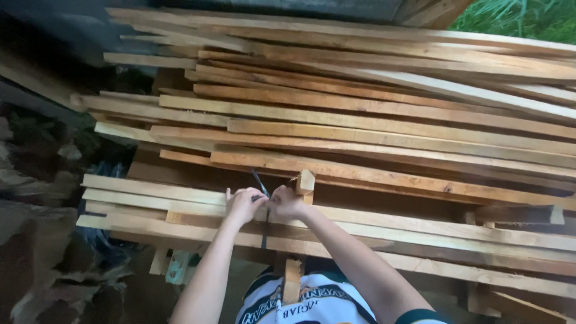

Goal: Bundling long strips of wood using black plastic strapping.

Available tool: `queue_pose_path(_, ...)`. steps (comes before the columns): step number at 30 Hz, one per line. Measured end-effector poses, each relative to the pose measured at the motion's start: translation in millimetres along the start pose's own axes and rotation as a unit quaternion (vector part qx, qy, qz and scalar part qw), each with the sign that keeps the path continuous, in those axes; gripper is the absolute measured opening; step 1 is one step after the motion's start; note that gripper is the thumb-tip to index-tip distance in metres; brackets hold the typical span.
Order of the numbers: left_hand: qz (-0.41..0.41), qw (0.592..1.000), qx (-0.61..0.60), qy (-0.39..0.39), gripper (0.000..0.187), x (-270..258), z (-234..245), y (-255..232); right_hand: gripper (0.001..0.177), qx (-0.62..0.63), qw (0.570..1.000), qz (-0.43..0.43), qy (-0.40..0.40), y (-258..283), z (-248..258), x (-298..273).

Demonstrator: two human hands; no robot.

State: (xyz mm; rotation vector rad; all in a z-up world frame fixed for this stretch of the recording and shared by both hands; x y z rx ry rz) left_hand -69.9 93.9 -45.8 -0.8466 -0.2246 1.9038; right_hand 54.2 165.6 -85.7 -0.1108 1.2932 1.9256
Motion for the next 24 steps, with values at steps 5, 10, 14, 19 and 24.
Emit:
queue_pose_path(5,-0.016,1.000,-0.009,0.003,0.024,17.6,-19.6,27.8,0.030,-0.019,0.998,0.004,-0.054,13.9,1.3,-16.2)
queue_pose_path(10,-0.022,0.999,-0.019,0.014,0.023,12.2,-12.7,20.4,0.032,0.006,0.995,-0.044,-0.086,10.1,10.9,-19.6)
queue_pose_path(14,-0.025,0.999,-0.024,0.022,0.026,16.1,-11.6,17.2,0.028,-0.088,0.994,-0.060,-0.035,6.0,3.4,-1.8)
queue_pose_path(19,-0.035,0.999,-0.021,0.010,0.027,19.4,-18.8,26.7,0.022,-0.061,0.997,-0.033,-0.023,18.5,0.9,-8.8)
queue_pose_path(24,-0.023,0.999,-0.022,0.005,0.028,28.0,-26.0,40.3,0.027,0.027,0.985,-0.066,-0.154,-8.5,2.0,-14.5)
Point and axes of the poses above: each hand's wrist, its own x-axis towards the middle knuckle, its own z-axis out of the back of the hand, y = z × x, the point moved 10 cm from there along x, towards the middle knuckle, and after that the axes turned 7 degrees about -z, right-handed, at the moved point
